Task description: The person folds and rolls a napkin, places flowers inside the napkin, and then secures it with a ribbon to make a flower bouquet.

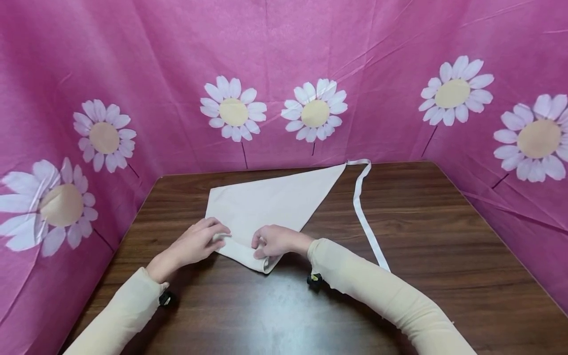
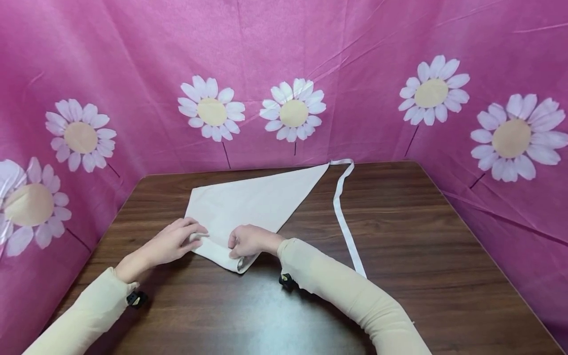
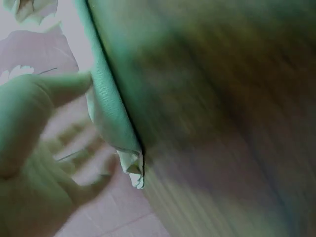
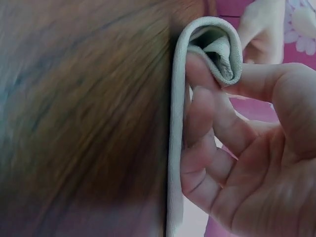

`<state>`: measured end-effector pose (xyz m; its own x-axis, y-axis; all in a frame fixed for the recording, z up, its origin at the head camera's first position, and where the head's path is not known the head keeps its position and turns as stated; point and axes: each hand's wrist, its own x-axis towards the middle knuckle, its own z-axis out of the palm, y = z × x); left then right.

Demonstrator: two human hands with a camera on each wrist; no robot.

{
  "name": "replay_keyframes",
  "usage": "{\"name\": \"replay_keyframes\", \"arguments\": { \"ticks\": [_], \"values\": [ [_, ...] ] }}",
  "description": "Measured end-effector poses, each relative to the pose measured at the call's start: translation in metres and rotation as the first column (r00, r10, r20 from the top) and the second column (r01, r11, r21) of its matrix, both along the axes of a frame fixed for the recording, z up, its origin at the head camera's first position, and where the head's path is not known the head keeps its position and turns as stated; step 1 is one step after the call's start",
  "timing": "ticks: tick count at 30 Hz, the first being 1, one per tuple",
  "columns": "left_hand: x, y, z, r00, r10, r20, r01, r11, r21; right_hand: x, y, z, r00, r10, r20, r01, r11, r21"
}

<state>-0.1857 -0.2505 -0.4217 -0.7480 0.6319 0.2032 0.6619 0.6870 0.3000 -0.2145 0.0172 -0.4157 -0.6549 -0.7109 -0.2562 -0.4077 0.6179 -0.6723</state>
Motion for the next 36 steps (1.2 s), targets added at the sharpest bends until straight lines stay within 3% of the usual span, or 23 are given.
{"name": "replay_keyframes", "arguments": {
  "ticks": [2,4,8,11,20,28,36],
  "values": [
    [0.000,0.002,-0.001,0.997,-0.071,-0.029,0.072,0.997,0.014,0.001,0.003,0.000,1.000,-0.002,0.021,0.002,1.000,0.004],
    [0.000,0.004,-0.001,0.991,-0.134,-0.007,0.134,0.991,0.020,0.002,0.005,-0.001,1.000,0.005,-0.003,-0.005,1.000,0.022],
    [0.002,0.005,-0.002,0.983,-0.179,0.038,0.178,0.984,0.019,0.001,0.007,-0.001,0.986,0.033,-0.164,-0.018,0.996,0.093],
    [0.001,0.006,-0.003,0.984,-0.174,0.026,0.174,0.984,0.024,0.000,0.009,0.000,0.972,0.045,-0.230,-0.021,0.994,0.109],
    [-0.001,0.010,0.001,0.981,-0.178,0.074,0.175,0.983,0.045,0.006,0.014,-0.001,0.975,0.064,-0.212,-0.062,0.998,0.016],
    [-0.008,0.013,0.001,0.982,-0.185,0.048,0.181,0.981,0.069,0.018,0.017,0.001,0.947,0.044,-0.319,-0.034,0.999,0.037],
    [-0.011,0.017,0.000,0.993,-0.097,0.066,0.094,0.994,0.058,0.009,0.022,0.000,0.981,0.023,-0.194,-0.028,0.999,-0.022]
  ]
}}
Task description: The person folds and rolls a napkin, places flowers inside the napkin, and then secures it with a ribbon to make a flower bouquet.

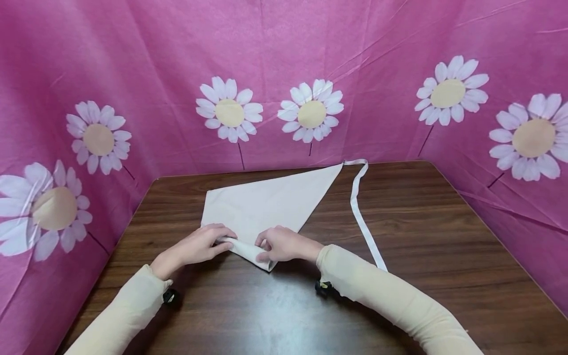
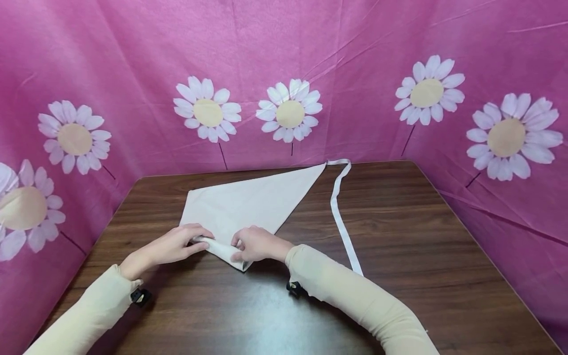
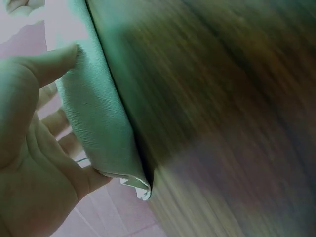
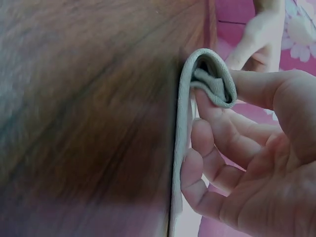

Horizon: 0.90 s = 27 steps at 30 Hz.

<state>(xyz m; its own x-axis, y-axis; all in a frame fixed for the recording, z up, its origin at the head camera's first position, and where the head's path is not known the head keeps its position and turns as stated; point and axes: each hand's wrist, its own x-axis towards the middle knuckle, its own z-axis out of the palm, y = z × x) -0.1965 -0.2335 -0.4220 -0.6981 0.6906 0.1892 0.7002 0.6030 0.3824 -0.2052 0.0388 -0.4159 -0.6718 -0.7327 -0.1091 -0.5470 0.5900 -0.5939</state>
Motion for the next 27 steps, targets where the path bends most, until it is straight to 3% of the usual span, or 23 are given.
{"name": "replay_keyframes", "arguments": {
  "ticks": [6,16,27],
  "values": [
    [-0.002,-0.002,-0.002,0.997,0.081,0.017,-0.081,0.997,-0.013,-0.008,0.009,0.001,0.994,0.016,0.105,-0.015,1.000,-0.015],
    [-0.006,-0.003,0.000,0.996,0.082,0.032,-0.082,0.997,-0.013,-0.008,0.012,0.005,0.988,-0.001,0.153,0.001,1.000,0.005],
    [-0.008,0.003,0.001,0.999,0.037,0.024,-0.037,0.999,-0.021,-0.006,0.014,0.010,1.000,0.023,-0.020,-0.023,1.000,0.018]
  ]
}}
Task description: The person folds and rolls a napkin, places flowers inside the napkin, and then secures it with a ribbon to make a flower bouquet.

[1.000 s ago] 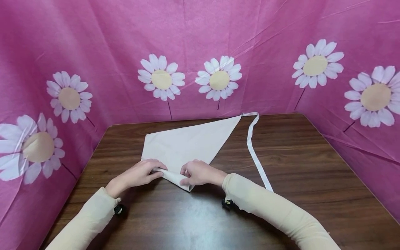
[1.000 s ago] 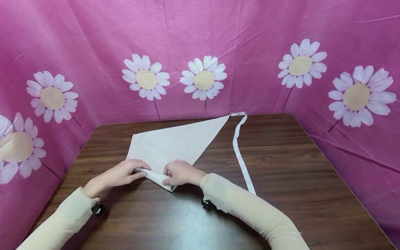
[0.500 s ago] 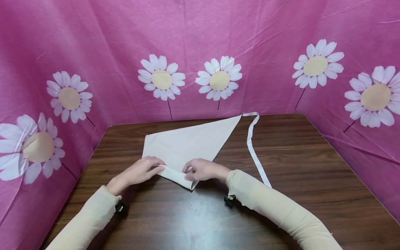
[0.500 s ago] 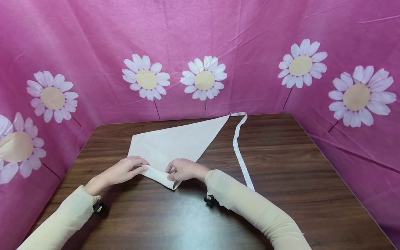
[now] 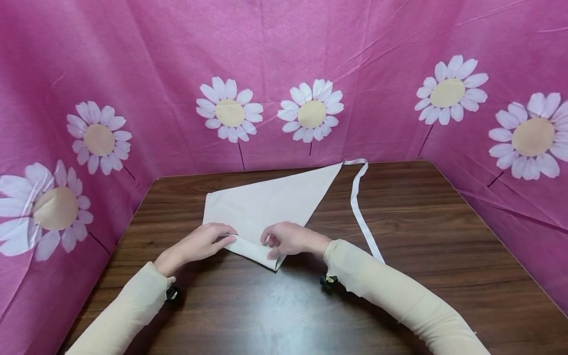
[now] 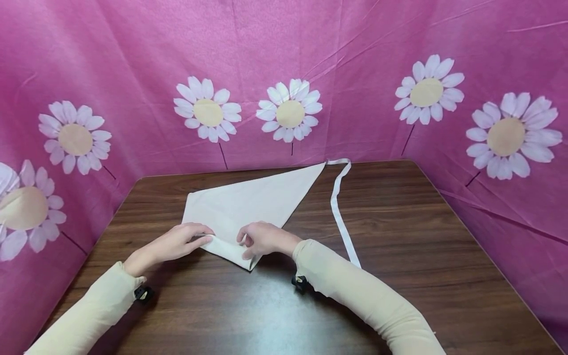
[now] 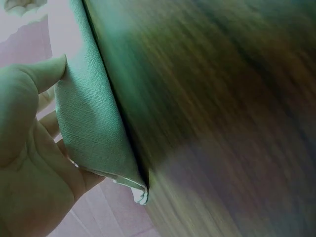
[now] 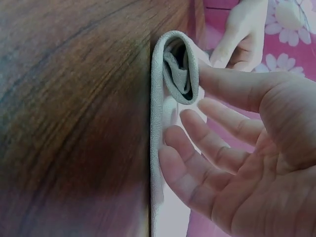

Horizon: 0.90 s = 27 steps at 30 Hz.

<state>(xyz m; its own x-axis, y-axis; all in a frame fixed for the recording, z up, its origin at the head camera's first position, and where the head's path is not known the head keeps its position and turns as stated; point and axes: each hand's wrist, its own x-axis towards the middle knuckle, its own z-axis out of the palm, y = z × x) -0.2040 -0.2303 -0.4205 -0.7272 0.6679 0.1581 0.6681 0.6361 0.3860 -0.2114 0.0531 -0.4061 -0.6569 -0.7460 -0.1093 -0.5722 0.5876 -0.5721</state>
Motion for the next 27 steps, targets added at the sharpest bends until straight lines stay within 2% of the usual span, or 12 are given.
{"name": "replay_keyframes", "arguments": {
  "ticks": [4,7,11,14,16,19,22,27],
  "values": [
    [0.000,0.003,0.001,0.999,0.000,0.032,-0.001,1.000,0.016,0.003,0.001,0.000,0.999,0.026,-0.037,-0.026,1.000,0.001],
    [0.001,0.005,0.001,0.999,0.009,0.043,-0.010,1.000,0.028,0.005,0.000,-0.001,0.999,0.020,-0.030,-0.020,1.000,0.016],
    [0.003,0.009,0.002,0.999,-0.009,-0.052,0.011,0.999,0.047,0.004,0.001,-0.003,0.999,-0.021,0.024,0.020,1.000,0.014],
    [0.004,0.012,0.004,0.990,-0.057,-0.132,0.069,0.994,0.081,0.001,0.003,-0.004,0.998,-0.016,0.067,0.017,1.000,-0.017],
    [0.005,0.014,0.005,0.984,-0.095,-0.151,0.111,0.988,0.104,-0.002,0.006,-0.005,0.994,-0.002,0.108,0.007,0.999,-0.043],
    [0.007,0.015,0.006,0.982,-0.137,-0.130,0.152,0.982,0.114,-0.007,0.009,-0.005,0.985,0.004,0.174,0.008,0.997,-0.070],
    [0.009,0.014,0.005,0.983,-0.153,-0.102,0.161,0.984,0.073,-0.009,0.010,-0.006,0.977,-0.010,0.211,0.026,0.997,-0.073],
    [0.010,0.013,0.000,0.984,-0.160,-0.073,0.162,0.987,0.021,-0.007,0.009,-0.009,0.987,0.002,0.162,0.009,0.998,-0.062]
  ]
}}
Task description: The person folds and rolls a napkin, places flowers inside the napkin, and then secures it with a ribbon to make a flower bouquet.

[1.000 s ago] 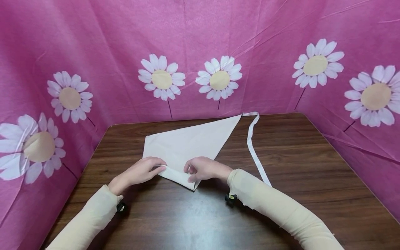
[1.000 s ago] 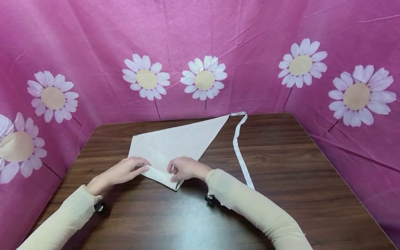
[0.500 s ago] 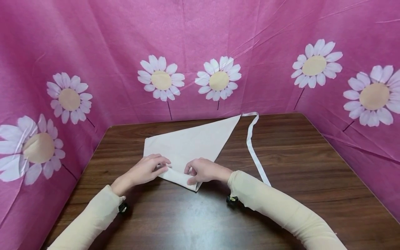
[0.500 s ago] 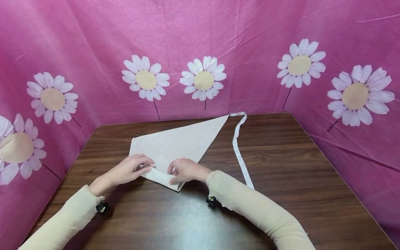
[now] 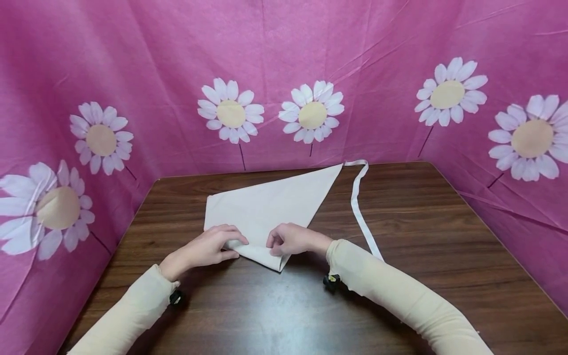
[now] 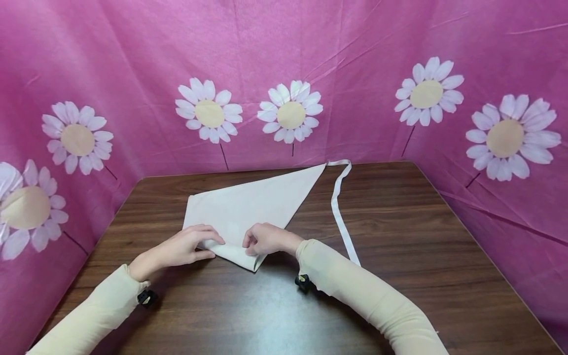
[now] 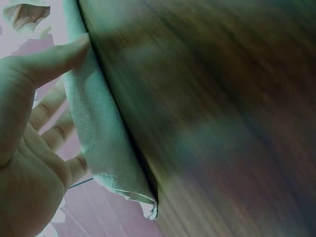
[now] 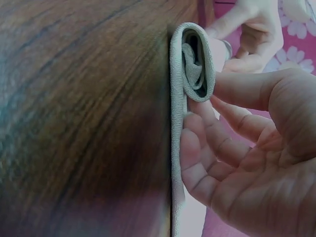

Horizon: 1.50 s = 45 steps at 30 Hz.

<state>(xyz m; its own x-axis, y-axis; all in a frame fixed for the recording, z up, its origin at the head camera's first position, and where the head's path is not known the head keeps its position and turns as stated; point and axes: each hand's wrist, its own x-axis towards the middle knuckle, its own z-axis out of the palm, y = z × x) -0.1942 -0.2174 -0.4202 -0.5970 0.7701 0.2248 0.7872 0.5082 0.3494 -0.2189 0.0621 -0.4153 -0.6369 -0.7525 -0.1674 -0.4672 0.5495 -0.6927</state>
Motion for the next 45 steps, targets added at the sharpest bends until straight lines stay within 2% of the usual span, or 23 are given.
{"name": "replay_keyframes", "arguments": {
  "ticks": [5,12,15,18,21,24,27,33,39,45],
  "values": [
    [-0.001,0.001,0.001,1.000,-0.011,0.027,0.011,1.000,0.010,0.000,-0.001,-0.001,0.999,0.003,-0.039,-0.002,1.000,0.015],
    [-0.002,0.000,-0.001,0.999,-0.039,0.017,0.038,0.999,0.034,-0.001,0.000,0.003,1.000,0.014,0.000,-0.014,1.000,0.006],
    [-0.001,0.001,0.000,0.999,-0.044,0.030,0.043,0.998,0.037,-0.001,0.003,0.007,1.000,0.022,-0.018,-0.022,1.000,0.002],
    [-0.001,0.004,0.004,0.997,-0.039,0.069,0.037,0.999,0.035,0.002,0.004,0.010,0.995,0.042,-0.087,-0.043,0.999,-0.004],
    [-0.001,0.007,0.006,0.989,-0.044,0.142,0.038,0.999,0.039,0.007,0.003,0.011,0.986,0.075,-0.152,-0.074,0.997,0.016],
    [0.000,0.011,0.007,0.979,-0.061,0.194,0.053,0.998,0.043,0.012,0.002,0.008,0.980,0.103,-0.172,-0.096,0.994,0.044],
    [0.001,0.014,0.006,0.975,-0.077,0.208,0.069,0.997,0.043,0.015,0.004,0.002,0.985,0.095,-0.142,-0.090,0.995,0.042],
    [0.004,0.016,0.004,0.970,-0.066,0.233,0.062,0.998,0.025,0.013,0.008,-0.009,0.994,0.085,-0.075,-0.086,0.996,-0.008],
    [0.003,0.017,0.008,0.973,-0.039,0.226,0.041,0.999,-0.005,0.008,0.008,-0.014,0.996,0.071,-0.057,-0.073,0.996,-0.043],
    [0.004,0.018,0.007,0.979,-0.039,0.200,0.042,0.999,-0.008,0.007,0.009,-0.014,0.996,0.078,-0.038,-0.080,0.996,-0.040]
  ]
}}
